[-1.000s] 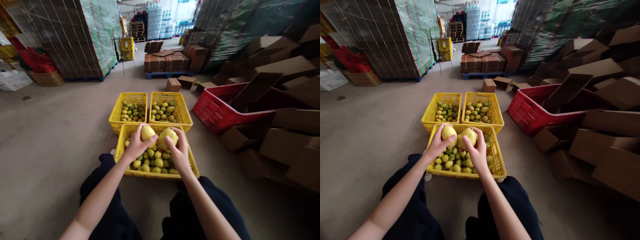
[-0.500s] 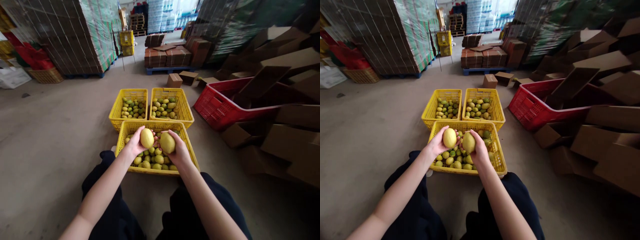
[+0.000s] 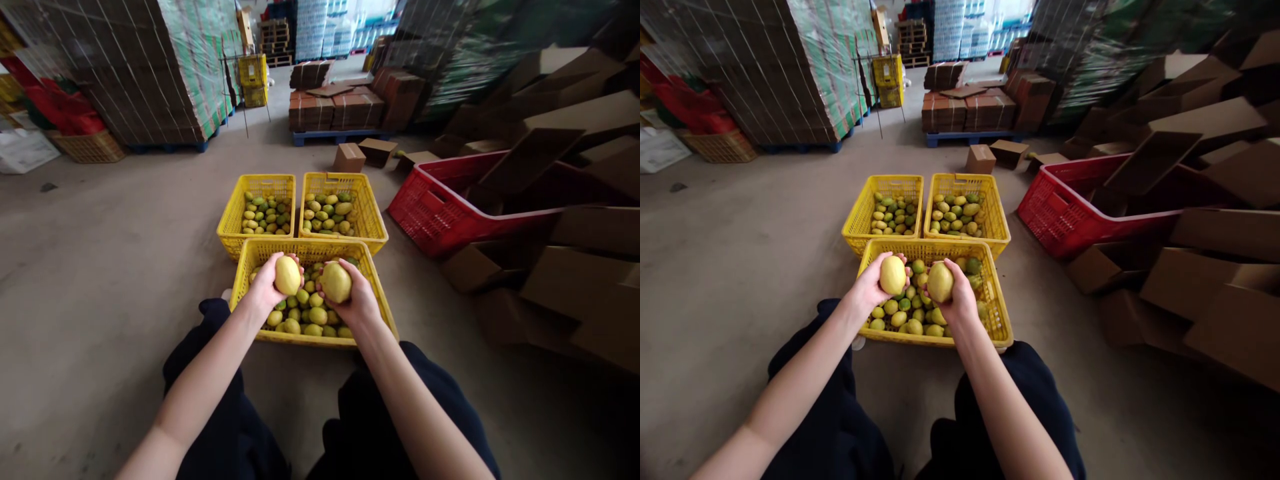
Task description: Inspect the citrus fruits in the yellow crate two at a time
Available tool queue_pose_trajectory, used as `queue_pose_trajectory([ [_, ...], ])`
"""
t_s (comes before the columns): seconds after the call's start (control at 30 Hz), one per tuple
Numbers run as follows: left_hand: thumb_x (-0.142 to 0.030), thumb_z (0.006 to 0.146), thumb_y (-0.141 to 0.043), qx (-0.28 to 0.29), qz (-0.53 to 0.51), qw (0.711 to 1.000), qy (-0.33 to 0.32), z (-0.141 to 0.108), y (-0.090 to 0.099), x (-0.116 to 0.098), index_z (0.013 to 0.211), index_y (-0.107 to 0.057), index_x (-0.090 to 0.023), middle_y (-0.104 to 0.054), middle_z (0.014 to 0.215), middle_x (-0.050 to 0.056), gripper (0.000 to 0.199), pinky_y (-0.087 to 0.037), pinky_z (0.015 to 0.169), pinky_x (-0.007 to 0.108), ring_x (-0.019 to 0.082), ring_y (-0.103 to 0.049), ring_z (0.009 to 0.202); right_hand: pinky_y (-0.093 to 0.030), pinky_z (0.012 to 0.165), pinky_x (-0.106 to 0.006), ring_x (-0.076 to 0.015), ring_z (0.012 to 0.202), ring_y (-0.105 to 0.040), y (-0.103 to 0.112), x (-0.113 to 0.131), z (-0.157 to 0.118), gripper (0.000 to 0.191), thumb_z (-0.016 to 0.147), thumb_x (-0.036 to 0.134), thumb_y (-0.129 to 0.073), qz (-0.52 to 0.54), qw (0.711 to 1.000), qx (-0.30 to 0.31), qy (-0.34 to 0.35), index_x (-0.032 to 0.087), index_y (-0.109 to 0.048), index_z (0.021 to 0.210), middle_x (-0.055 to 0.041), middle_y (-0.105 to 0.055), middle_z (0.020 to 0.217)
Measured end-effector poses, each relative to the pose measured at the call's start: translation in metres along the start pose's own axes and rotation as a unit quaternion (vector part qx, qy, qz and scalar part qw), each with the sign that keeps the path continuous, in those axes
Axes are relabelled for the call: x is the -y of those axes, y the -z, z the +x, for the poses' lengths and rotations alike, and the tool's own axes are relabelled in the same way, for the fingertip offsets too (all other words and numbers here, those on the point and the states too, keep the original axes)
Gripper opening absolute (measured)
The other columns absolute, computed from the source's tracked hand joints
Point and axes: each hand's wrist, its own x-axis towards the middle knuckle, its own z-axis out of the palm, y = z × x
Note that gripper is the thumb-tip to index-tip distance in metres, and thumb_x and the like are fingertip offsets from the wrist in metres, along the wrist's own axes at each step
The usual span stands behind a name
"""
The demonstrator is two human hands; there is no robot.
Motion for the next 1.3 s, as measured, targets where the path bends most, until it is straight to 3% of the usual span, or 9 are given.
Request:
queue_pose_trajectory([
  [0.17,-0.023,0.089,-0.041,-0.002,0.009,1.0,-0.026,0.0024,0.0009,-0.0001,0.073,-0.056,-0.015,-0.059,0.061,0.0,0.024,-0.049,0.05,0.026,0.013,-0.059,0.05,-0.048,0.04,-0.028,-0.0164,0.044,-0.059,-0.0004,-0.0004,0.0002,0.014,0.08,0.029,-0.054,0.003,1.0,-0.009,0.003,0.018,-0.061,0.079,-0.0015,-0.066,0.061],
  [0.53,-0.022,0.088,-0.043,-0.011,-0.026,0.999,-0.016,0.0,0.001,-0.004,0.074,-0.056,-0.016,-0.059,0.062,-0.001,0.02,-0.049,0.051,0.027,0.013,-0.058,0.051,-0.048,0.04,-0.029,-0.0166,0.045,-0.059,-0.0009,-0.0018,0.0004,0.011,0.077,0.029,-0.058,0.001,0.999,-0.028,0.023,0.019,-0.06,0.079,-0.0014,-0.067,0.063],
  [0.83,-0.025,0.086,-0.045,0.0,-0.082,0.997,0.015,-0.0015,0.0037,-0.0057,0.078,-0.056,-0.015,-0.06,0.066,0.003,0.017,-0.054,0.055,0.029,0.015,-0.062,0.06,-0.048,0.039,-0.025,-0.0162,0.045,-0.061,-0.0018,-0.0048,-0.0002,0.017,0.079,0.034,-0.056,-0.015,0.999,0.028,-0.038,0.018,-0.061,0.083,-0.0023,-0.066,0.062],
  [1.07,-0.026,0.084,-0.042,-0.024,-0.12,0.992,-0.005,-0.0021,0.0054,-0.0077,0.092,-0.055,-0.013,-0.061,0.08,0.012,0.02,-0.058,0.055,0.033,0.022,-0.064,0.074,-0.054,0.044,-0.026,-0.0176,0.052,-0.064,0.0005,-0.0052,0.0017,0.013,0.079,0.027,-0.054,0.008,0.999,0.038,-0.019,0.018,-0.06,0.087,-0.0041,-0.067,0.064],
  [1.3,-0.023,0.087,-0.04,-0.031,-0.141,0.989,-0.01,0.0012,0.0041,-0.0064,0.096,-0.054,-0.013,-0.06,0.085,0.011,0.018,-0.06,0.059,0.03,0.021,-0.064,0.08,-0.057,0.05,-0.024,-0.015,0.056,-0.063,0.0007,-0.0066,0.0047,0.009,0.081,0.025,-0.056,0.052,0.997,0.033,-0.053,0.017,-0.058,0.082,-0.0034,-0.066,0.064],
])
